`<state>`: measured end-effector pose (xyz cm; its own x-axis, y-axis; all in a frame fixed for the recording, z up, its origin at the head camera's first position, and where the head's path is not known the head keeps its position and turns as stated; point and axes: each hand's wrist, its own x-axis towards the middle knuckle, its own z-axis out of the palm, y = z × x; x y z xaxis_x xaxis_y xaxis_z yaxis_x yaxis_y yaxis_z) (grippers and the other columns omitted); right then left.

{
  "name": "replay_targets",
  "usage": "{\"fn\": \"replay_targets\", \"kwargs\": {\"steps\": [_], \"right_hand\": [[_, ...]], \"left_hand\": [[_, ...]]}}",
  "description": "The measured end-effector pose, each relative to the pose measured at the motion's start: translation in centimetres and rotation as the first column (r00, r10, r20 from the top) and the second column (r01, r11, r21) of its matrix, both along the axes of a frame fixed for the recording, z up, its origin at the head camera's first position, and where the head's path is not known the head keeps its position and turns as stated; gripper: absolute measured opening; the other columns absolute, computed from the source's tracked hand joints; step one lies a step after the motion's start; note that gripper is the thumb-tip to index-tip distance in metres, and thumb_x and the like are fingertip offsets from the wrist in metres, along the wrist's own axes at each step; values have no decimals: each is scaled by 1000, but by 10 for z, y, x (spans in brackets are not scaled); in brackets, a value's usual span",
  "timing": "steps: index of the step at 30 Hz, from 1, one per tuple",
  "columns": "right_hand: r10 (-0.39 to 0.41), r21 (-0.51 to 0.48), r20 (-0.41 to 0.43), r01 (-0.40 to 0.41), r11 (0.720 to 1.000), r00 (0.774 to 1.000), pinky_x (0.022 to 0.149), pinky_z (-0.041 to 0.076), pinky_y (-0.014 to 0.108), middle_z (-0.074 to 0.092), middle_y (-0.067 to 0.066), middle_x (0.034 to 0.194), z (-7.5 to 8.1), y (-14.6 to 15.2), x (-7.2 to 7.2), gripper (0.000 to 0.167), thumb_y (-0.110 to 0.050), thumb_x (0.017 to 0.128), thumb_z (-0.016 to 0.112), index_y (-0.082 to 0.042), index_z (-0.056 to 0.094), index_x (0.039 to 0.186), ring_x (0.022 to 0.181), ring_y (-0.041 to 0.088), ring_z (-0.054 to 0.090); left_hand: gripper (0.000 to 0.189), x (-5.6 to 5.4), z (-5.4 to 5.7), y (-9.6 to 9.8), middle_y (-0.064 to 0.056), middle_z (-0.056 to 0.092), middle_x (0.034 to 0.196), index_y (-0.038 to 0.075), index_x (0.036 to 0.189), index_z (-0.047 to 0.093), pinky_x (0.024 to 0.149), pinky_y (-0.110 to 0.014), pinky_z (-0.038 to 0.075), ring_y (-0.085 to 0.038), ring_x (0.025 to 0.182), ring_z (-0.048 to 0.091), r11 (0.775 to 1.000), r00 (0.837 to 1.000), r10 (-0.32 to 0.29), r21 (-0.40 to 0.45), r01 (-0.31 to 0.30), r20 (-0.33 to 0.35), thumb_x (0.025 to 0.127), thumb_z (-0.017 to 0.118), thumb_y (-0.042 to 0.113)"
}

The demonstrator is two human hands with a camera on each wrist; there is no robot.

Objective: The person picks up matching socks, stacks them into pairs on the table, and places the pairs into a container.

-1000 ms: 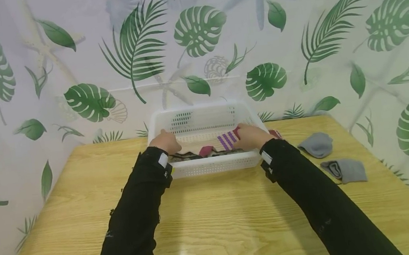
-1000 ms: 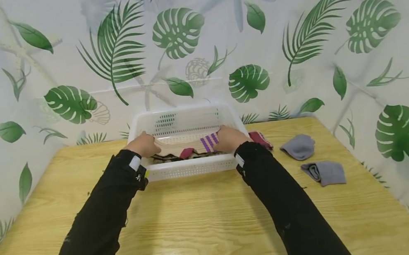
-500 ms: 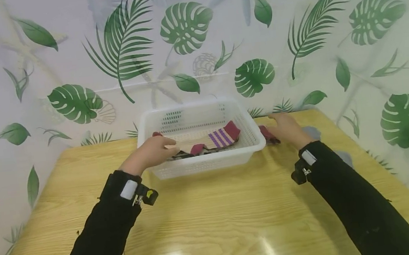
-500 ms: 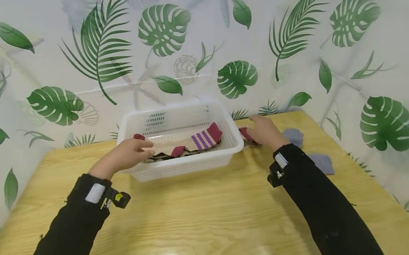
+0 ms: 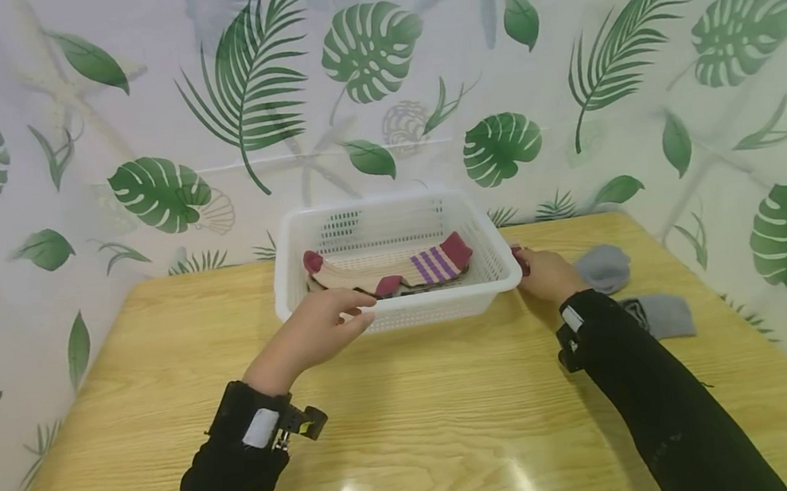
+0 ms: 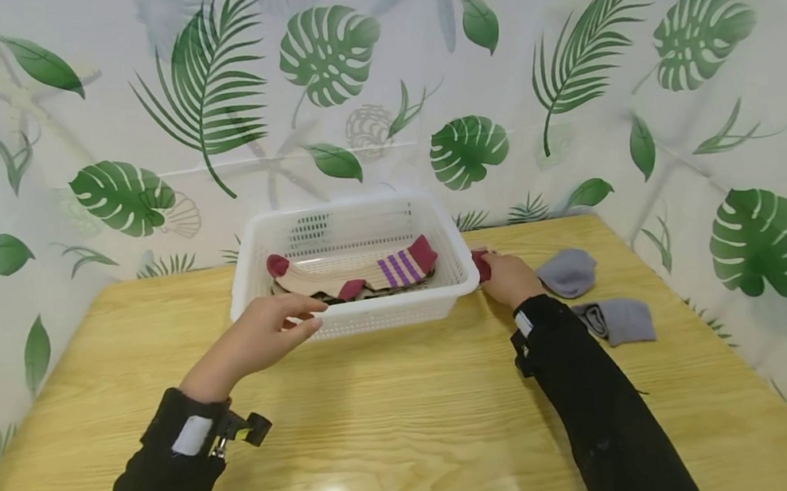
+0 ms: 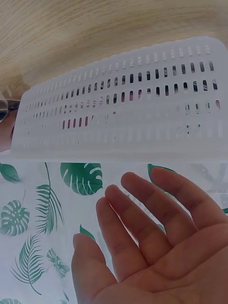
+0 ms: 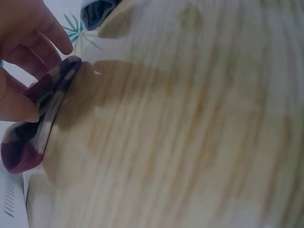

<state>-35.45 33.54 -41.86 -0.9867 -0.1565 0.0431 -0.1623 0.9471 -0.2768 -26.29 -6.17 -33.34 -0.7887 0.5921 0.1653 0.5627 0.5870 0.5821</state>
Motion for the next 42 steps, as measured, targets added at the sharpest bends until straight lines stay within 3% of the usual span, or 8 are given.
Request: {"fn": "replay_targets", "kwargs": {"steps": [7, 14, 25, 32, 35, 36, 39, 42], "right_hand": [[-141, -79, 53, 145, 986, 989, 75, 49, 47, 66, 26, 98, 15, 6, 6, 33, -10, 92, 49, 10, 61, 115, 85, 39, 61], [-235, -273, -74, 207, 939, 969, 72, 47, 45, 59, 32, 106, 68, 2, 12, 36, -13, 97, 43, 13, 56, 117, 87, 40, 56], [-151, -283, -478, 11, 959, 865, 54, 36, 36, 62, 21, 82, 164, -55, 61, 25, -12, 92, 45, 4, 60, 104, 65, 30, 48], [31, -190, -619, -188, 964, 785, 56, 38, 34, 61, 17, 78, 205, -89, 102, 20, -7, 89, 48, 4, 62, 98, 64, 25, 49], [72, -203, -617, -246, 948, 784, 58, 42, 29, 66, 15, 84, 216, -99, 115, 22, -7, 90, 50, 3, 64, 103, 67, 22, 55], [80, -216, -609, -262, 941, 789, 59, 43, 26, 67, 15, 86, 219, -102, 118, 22, -7, 90, 51, 3, 64, 104, 69, 22, 57], [103, -268, -594, -317, 910, 798, 60, 44, 18, 69, 15, 90, 223, -109, 126, 21, -6, 91, 53, 3, 64, 106, 71, 20, 61], [112, -315, -587, -353, 881, 802, 62, 44, 14, 69, 15, 91, 226, -114, 133, 19, -4, 92, 53, 4, 64, 105, 71, 16, 60]], "left_hand": [[31, 0, -5, 3, -13, 64, 124, 1, 123, 65, 91, -40, 52, -27, 105, 64, 1000, 1000, -12, 18, 11, 21, 98, 57, 18], [29, -1, -11, 1, -14, 65, 122, 0, 120, 66, 88, -38, 53, -27, 102, 65, 999, 1000, -2, 33, 2, -5, 97, 58, 16], [27, 6, -13, 18, -12, 66, 118, 3, 119, 67, 87, -37, 53, -25, 100, 65, 997, 999, -33, 63, 33, 6, 97, 59, 16], [31, 8, -27, 45, -11, 64, 122, 6, 125, 62, 90, -36, 51, -26, 106, 63, 984, 978, -81, 170, 49, 190, 99, 56, 22], [41, 11, -38, 58, -18, 55, 133, 1, 134, 51, 91, -38, 51, -33, 116, 57, 941, 872, -129, 336, -42, 472, 102, 50, 28], [45, 12, -43, 63, -21, 51, 137, 0, 137, 48, 92, -40, 51, -37, 119, 55, 909, 798, -163, 402, -107, 581, 103, 47, 30], [52, 17, -55, 71, -22, 52, 131, 1, 141, 39, 96, -49, 48, -44, 122, 51, 784, 507, -334, 533, -319, 794, 106, 34, 39], [44, 22, -60, 72, -13, 58, 115, 9, 132, 44, 92, -45, 51, -38, 109, 60, 683, 299, -487, 571, -457, 821, 107, 27, 40]]}}
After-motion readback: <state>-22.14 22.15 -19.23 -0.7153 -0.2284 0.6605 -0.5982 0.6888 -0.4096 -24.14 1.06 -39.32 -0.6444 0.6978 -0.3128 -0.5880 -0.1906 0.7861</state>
